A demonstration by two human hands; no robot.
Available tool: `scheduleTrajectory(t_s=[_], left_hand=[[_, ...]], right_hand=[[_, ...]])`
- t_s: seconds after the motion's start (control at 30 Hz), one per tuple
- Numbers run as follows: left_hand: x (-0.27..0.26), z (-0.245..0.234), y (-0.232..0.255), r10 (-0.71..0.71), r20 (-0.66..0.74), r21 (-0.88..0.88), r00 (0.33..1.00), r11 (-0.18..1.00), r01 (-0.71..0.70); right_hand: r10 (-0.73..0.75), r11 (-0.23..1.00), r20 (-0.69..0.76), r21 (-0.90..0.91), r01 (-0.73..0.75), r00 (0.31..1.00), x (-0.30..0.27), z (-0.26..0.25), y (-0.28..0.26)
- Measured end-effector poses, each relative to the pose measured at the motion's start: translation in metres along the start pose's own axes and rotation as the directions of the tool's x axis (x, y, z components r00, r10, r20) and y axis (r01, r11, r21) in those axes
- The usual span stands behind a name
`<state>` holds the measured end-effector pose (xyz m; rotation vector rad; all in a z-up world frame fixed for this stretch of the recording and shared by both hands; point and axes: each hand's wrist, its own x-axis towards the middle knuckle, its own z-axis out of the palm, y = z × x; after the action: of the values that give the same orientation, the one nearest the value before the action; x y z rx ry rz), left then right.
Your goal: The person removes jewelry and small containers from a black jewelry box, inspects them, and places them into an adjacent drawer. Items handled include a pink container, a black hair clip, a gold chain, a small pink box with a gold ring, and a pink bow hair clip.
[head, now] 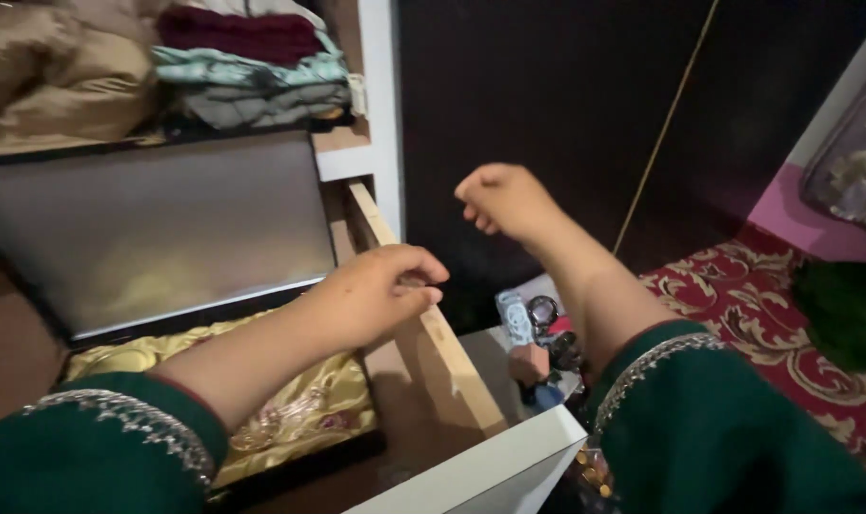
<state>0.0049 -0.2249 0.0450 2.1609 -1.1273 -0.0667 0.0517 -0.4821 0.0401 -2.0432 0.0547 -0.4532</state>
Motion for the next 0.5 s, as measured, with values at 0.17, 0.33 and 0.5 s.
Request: scheduleTrajectory(t_s=[0.17, 0.33, 0.5], left_hand=[[-0.051, -0.048, -0.003, -0.081, -0.042, 0.066, 0.996, 0.994, 0.084], [-0.091, -0.081, -0.025, -0.091, -0.087, 0.115, 0.992, 0.988, 0.101], [-0.124, -0.102, -0.064, -0.172, -0.127, 0.227, 0.977, 0.954, 0.197]], right_hand=[[-0.112, 0.993, 0.071, -0.014, 0.113, 0.991, -0.025, 0.013, -0.095], [-0.197, 0.978, 0.257, -0.019, 0.209, 0.946, -0.055, 0.063, -0.168], [-0.127, 0.833, 0.573, -0.382, 0.401, 0.809, -0.091, 0.113, -0.236]])
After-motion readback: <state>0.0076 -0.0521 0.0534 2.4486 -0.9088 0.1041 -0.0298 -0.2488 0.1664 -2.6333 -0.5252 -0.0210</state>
